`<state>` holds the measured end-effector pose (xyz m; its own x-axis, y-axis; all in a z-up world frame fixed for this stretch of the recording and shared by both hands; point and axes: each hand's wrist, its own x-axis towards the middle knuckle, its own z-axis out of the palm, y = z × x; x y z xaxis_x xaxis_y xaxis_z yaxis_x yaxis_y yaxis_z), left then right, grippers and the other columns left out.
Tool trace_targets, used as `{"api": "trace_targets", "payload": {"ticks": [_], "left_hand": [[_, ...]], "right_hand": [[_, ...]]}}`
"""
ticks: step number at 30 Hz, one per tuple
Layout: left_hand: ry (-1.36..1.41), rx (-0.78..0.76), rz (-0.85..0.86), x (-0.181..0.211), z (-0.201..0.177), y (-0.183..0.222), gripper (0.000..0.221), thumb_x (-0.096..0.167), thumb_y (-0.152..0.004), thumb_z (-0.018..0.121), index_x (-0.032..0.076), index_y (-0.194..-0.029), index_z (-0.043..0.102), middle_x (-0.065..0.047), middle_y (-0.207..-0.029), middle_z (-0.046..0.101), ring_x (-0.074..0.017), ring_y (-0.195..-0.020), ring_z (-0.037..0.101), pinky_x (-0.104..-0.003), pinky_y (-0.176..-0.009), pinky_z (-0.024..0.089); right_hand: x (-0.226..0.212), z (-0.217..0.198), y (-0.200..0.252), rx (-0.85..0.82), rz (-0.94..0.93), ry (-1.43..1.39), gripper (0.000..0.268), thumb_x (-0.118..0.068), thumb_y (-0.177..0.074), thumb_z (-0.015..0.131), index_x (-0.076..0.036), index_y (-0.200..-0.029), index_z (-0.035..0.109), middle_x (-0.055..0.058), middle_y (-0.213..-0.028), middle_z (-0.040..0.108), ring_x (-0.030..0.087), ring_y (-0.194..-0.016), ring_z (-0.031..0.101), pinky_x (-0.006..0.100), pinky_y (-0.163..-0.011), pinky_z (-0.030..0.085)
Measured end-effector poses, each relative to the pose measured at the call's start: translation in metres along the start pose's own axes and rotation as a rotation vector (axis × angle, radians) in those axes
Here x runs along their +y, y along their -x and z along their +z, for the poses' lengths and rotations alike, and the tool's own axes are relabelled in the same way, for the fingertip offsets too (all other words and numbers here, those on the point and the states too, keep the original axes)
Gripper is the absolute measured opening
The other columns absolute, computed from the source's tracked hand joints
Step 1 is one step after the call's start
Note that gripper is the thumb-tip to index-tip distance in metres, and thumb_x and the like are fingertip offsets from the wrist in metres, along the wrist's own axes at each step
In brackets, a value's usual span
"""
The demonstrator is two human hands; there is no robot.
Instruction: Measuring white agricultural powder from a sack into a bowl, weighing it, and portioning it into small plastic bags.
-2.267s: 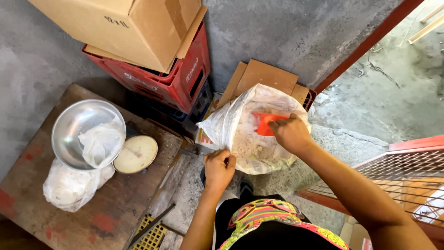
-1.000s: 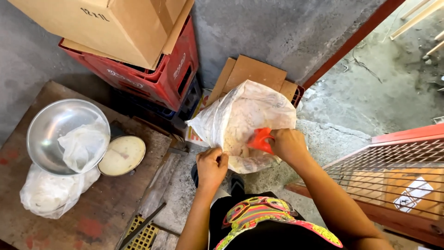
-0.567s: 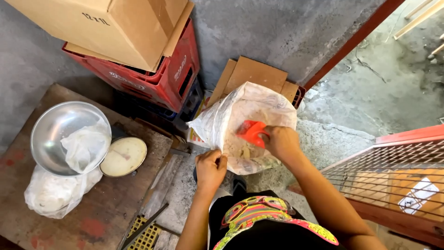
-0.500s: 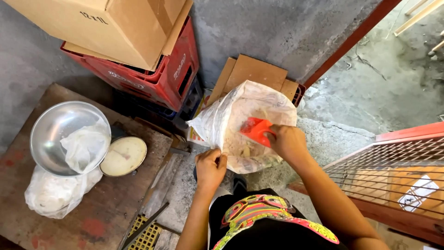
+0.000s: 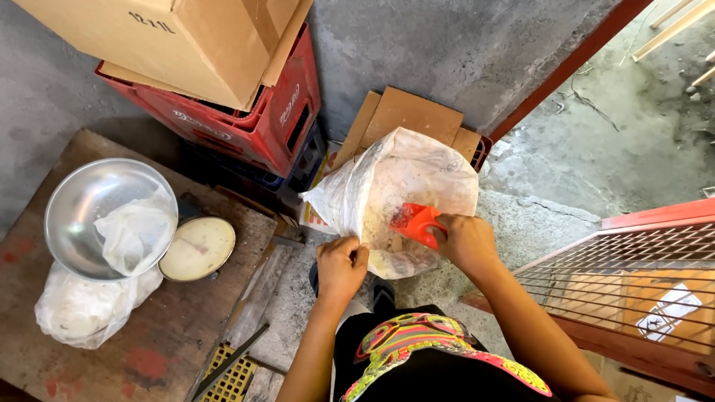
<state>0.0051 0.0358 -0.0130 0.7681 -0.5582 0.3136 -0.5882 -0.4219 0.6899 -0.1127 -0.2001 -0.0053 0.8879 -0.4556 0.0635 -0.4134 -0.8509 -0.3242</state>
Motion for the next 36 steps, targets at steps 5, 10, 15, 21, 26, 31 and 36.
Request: {"api": "trace_targets", "payload": {"ticks": [5,10,15,21,26,31,36], "left_hand": [[-0.021,-0.031,-0.057,0.000,-0.002,0.001,0.023,0.019,-0.085,0.073,0.006,-0.070,0.061,-0.009,-0.066,0.064,-0.0334,-0.066,0.062,-0.045,-0.075,0.043],[-0.003,0.007,-0.014,0.001,-0.002,-0.001,0.019,0.017,-0.085,0.072,0.007,-0.072,0.062,-0.009,-0.070,0.065,-0.0333,-0.068,0.063,-0.046,-0.075,0.043],[-0.010,-0.029,-0.053,0.002,-0.002,0.001,0.023,0.018,-0.085,0.072,0.006,-0.070,0.061,-0.010,-0.068,0.064,-0.0338,-0.067,0.063,-0.046,-0.073,0.044],[-0.027,0.000,-0.047,-0.003,-0.001,0.006,0.023,0.018,-0.085,0.072,0.006,-0.069,0.060,-0.009,-0.067,0.063,-0.0333,-0.066,0.062,-0.046,-0.074,0.044],[-0.028,0.023,-0.046,-0.004,0.006,0.005,0.020,0.017,-0.084,0.070,0.007,-0.071,0.061,-0.009,-0.068,0.063,-0.0328,-0.066,0.062,-0.046,-0.074,0.043],[-0.052,0.021,-0.063,-0.002,0.005,0.007,0.021,0.017,-0.085,0.070,0.006,-0.070,0.059,-0.009,-0.067,0.063,-0.0333,-0.067,0.062,-0.045,-0.075,0.044],[-0.082,0.036,-0.071,0.009,-0.006,0.006,0.023,0.021,-0.085,0.072,0.007,-0.070,0.060,-0.008,-0.064,0.063,-0.0336,-0.063,0.062,-0.045,-0.075,0.044]], "right_hand": [[-0.003,0.011,-0.008,-0.053,-0.019,0.065,0.026,-0.037,-0.087,0.071,-0.012,-0.083,0.073,0.015,-0.074,0.072,0.038,-0.066,0.070,0.050,-0.063,0.056],[-0.011,0.001,-0.009,0.004,-0.043,0.002,0.024,-0.036,-0.088,0.070,-0.013,-0.086,0.074,0.013,-0.077,0.074,0.038,-0.067,0.070,0.050,-0.062,0.055],[-0.006,0.035,-0.013,0.077,-0.072,-0.025,0.026,-0.033,-0.087,0.072,-0.011,-0.101,0.076,0.015,-0.080,0.074,0.037,-0.065,0.070,0.050,-0.060,0.055],[-0.014,0.032,-0.010,0.047,-0.013,-0.087,0.025,-0.034,-0.089,0.072,-0.012,-0.098,0.077,0.015,-0.080,0.074,0.038,-0.071,0.071,0.049,-0.066,0.056],[-0.005,0.049,-0.014,0.106,-0.044,-0.109,0.027,-0.033,-0.087,0.071,-0.011,-0.101,0.077,0.016,-0.086,0.075,0.039,-0.072,0.071,0.049,-0.067,0.057],[0.004,0.045,-0.001,0.157,-0.058,-0.206,0.032,-0.039,-0.089,0.072,-0.011,-0.104,0.078,0.016,-0.091,0.076,0.038,-0.076,0.073,0.047,-0.068,0.058],[0.010,0.017,0.019,0.094,0.169,-0.370,0.035,-0.042,-0.088,0.073,-0.016,-0.109,0.079,0.017,-0.084,0.075,0.035,-0.074,0.074,0.043,-0.068,0.058]]}}
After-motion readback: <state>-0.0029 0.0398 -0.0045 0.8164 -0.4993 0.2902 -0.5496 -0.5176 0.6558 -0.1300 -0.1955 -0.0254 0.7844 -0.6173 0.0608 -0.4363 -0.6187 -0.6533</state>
